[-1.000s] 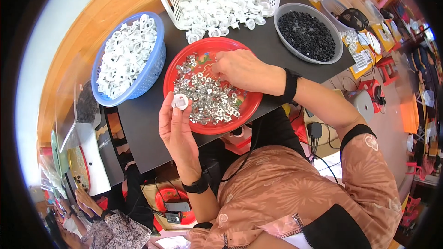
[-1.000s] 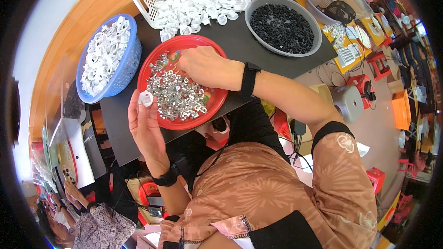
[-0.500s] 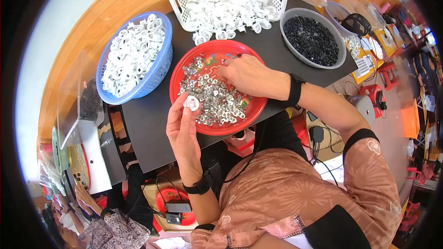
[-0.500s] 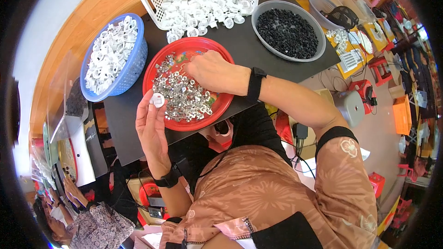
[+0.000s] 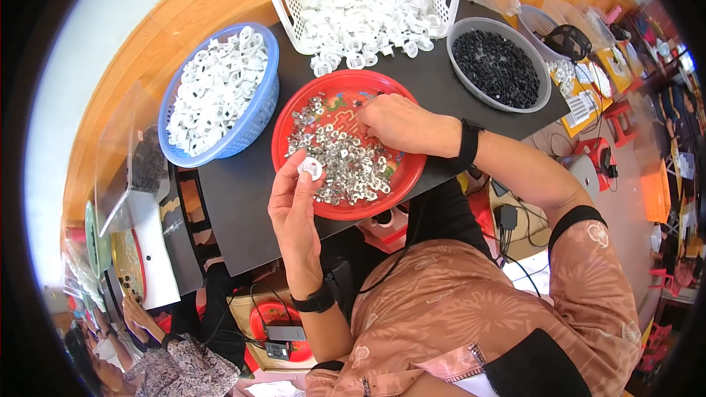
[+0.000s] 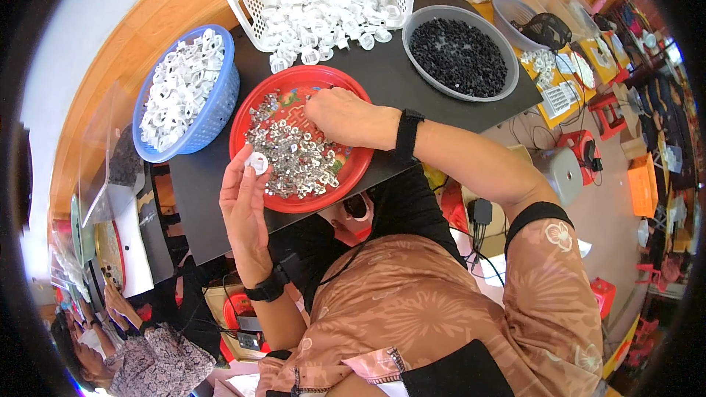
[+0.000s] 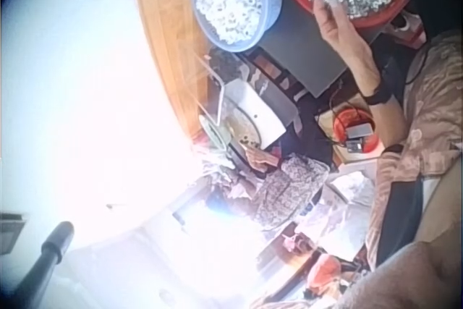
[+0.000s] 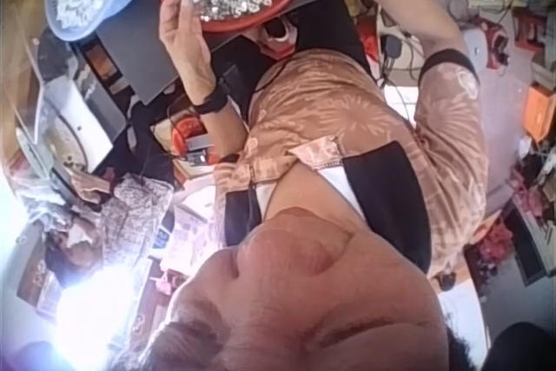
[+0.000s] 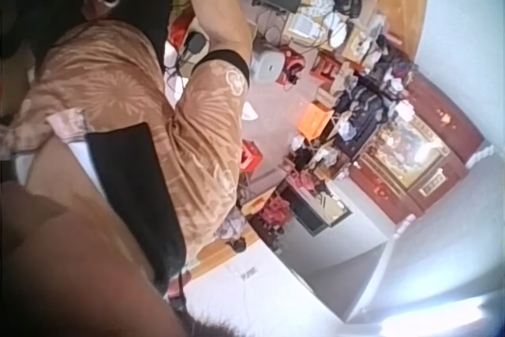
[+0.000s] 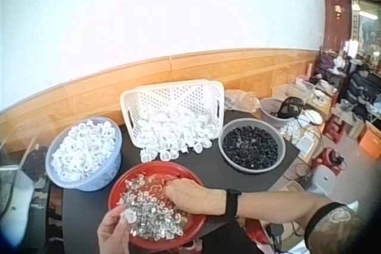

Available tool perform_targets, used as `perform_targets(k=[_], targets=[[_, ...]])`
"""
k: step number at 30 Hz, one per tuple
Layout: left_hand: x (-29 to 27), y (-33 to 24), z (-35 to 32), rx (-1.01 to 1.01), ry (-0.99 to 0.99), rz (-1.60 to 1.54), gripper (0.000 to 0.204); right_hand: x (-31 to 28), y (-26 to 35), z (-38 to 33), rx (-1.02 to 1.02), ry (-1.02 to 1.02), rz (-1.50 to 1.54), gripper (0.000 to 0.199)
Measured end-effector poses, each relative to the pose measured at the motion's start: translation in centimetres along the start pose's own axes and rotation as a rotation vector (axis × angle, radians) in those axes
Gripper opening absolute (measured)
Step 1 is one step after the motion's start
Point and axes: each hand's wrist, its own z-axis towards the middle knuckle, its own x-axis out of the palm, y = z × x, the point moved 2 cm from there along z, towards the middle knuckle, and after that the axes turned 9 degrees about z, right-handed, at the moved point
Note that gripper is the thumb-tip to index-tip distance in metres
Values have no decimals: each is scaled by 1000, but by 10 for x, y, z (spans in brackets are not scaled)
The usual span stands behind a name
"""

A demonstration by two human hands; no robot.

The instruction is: Assembling small white plastic components by inserting small black or metal pieces into them.

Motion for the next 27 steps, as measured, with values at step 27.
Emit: perform_targets(k=[27], targets=[[20, 13, 6, 9, 50, 70, 30, -2, 20, 17, -148, -14, -152, 16]])
